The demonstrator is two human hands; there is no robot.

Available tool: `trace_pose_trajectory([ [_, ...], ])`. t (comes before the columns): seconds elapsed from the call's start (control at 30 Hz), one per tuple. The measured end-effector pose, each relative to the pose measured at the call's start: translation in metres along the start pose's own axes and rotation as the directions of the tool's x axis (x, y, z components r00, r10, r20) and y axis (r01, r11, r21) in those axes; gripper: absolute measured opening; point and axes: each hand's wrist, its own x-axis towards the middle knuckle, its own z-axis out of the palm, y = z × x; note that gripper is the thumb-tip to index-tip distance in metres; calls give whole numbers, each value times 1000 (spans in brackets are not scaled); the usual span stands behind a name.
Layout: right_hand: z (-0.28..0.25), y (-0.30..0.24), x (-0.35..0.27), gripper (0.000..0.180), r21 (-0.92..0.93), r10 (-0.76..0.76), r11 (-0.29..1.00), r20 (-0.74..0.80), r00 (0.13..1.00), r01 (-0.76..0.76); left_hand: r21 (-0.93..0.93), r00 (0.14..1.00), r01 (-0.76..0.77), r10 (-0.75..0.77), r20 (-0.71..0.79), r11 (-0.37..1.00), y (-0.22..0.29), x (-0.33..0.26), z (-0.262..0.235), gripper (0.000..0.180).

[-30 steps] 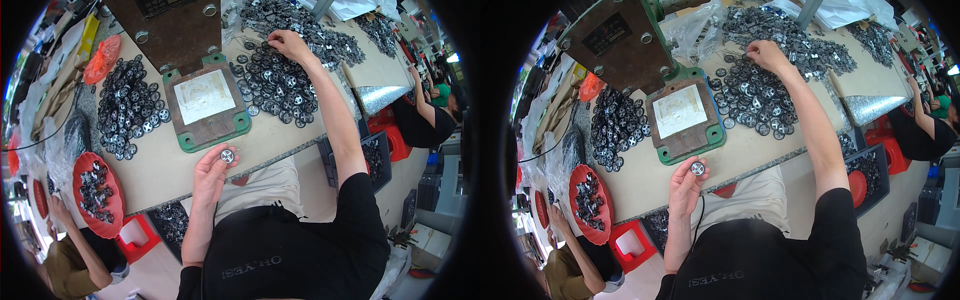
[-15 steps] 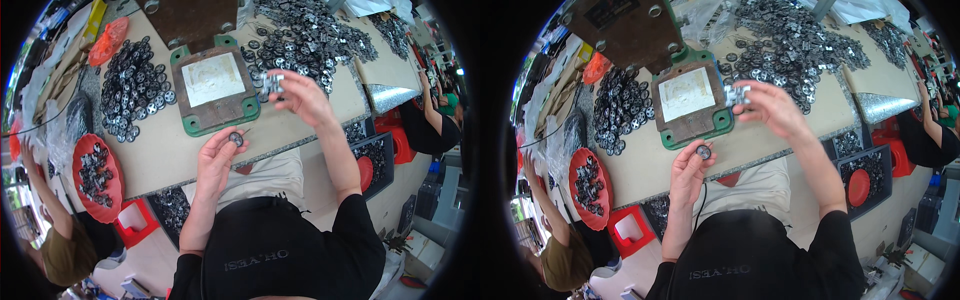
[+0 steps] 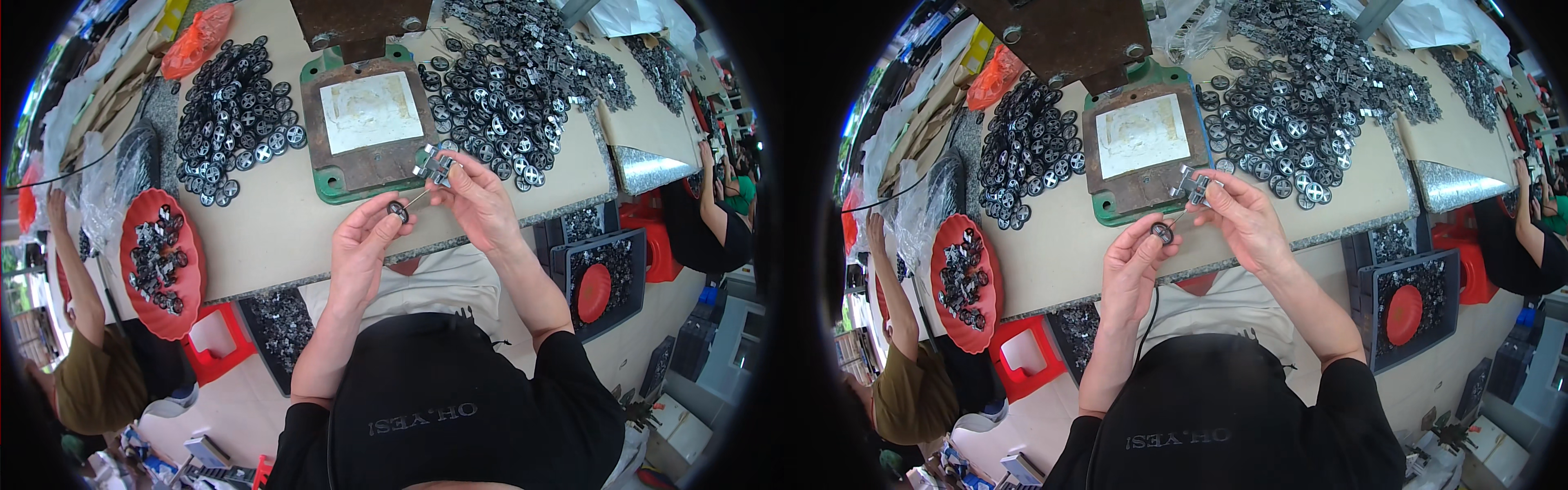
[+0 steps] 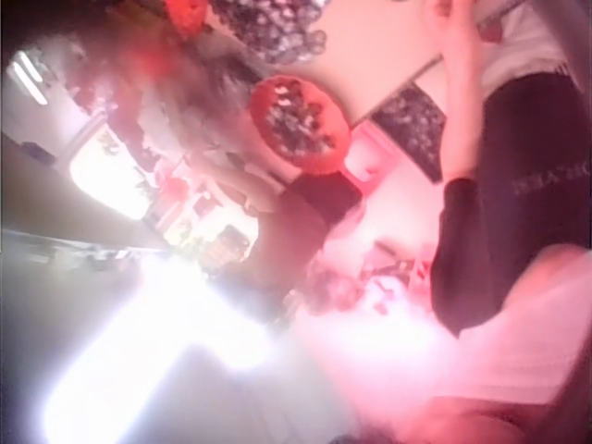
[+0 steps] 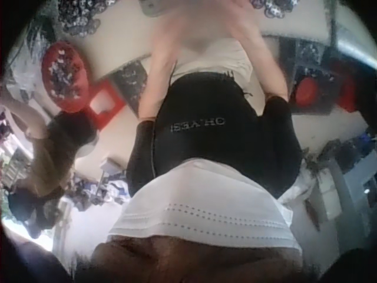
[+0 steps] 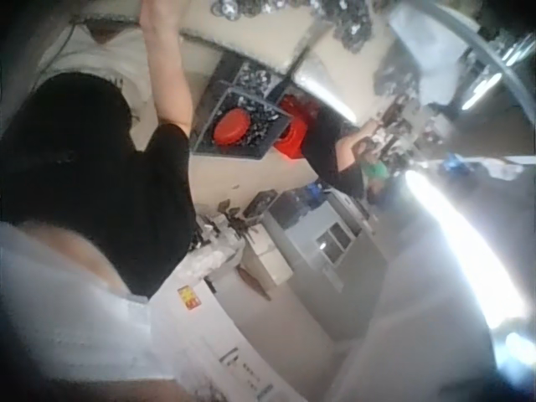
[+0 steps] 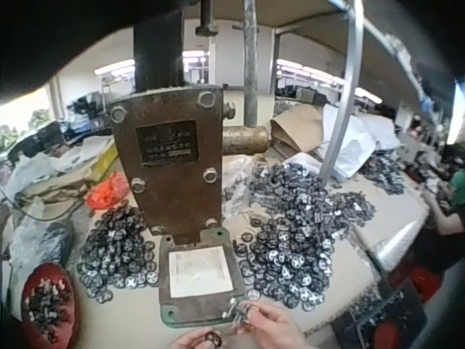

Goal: The person assembles small plastic rings and metal springs into finished assemblies by hand, using a manual press to join components.

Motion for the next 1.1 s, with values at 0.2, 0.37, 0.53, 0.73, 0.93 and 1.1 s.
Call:
trace_pose_trajectory([
  [0.2, -3, 7, -2, 28, -7, -29, 1000, 22, 999, 29, -9, 1000, 8, -8, -15, 1000, 0, 1, 0, 28],
  [0.37, -1, 10, -2, 27, 25, -24, 999, 32, 999, 24, 7, 1000, -5, 5, -28, 1000, -2, 0, 0, 27],
  [0.53, -1, 18, -3, 29, -99, -138, 986, -28, 990, 135, -8, 998, -18, 18, -56, 1000, -3, 0, -1, 27],
  [0.73, 2, 27, -3, 28, -223, -206, 957, -79, 975, 185, -36, 998, -37, 35, -60, 999, -3, -1, 0, 27],
  [0.93, -9, 22, -4, 27, -397, -269, 879, 46, 962, 265, 296, 952, -254, 292, -92, 921, -3, -6, 4, 26],
  [1.1, -4, 15, -6, 25, -452, -248, 854, 82, 965, 257, 96, 991, -91, 100, -93, 991, -5, -6, 0, 27],
])
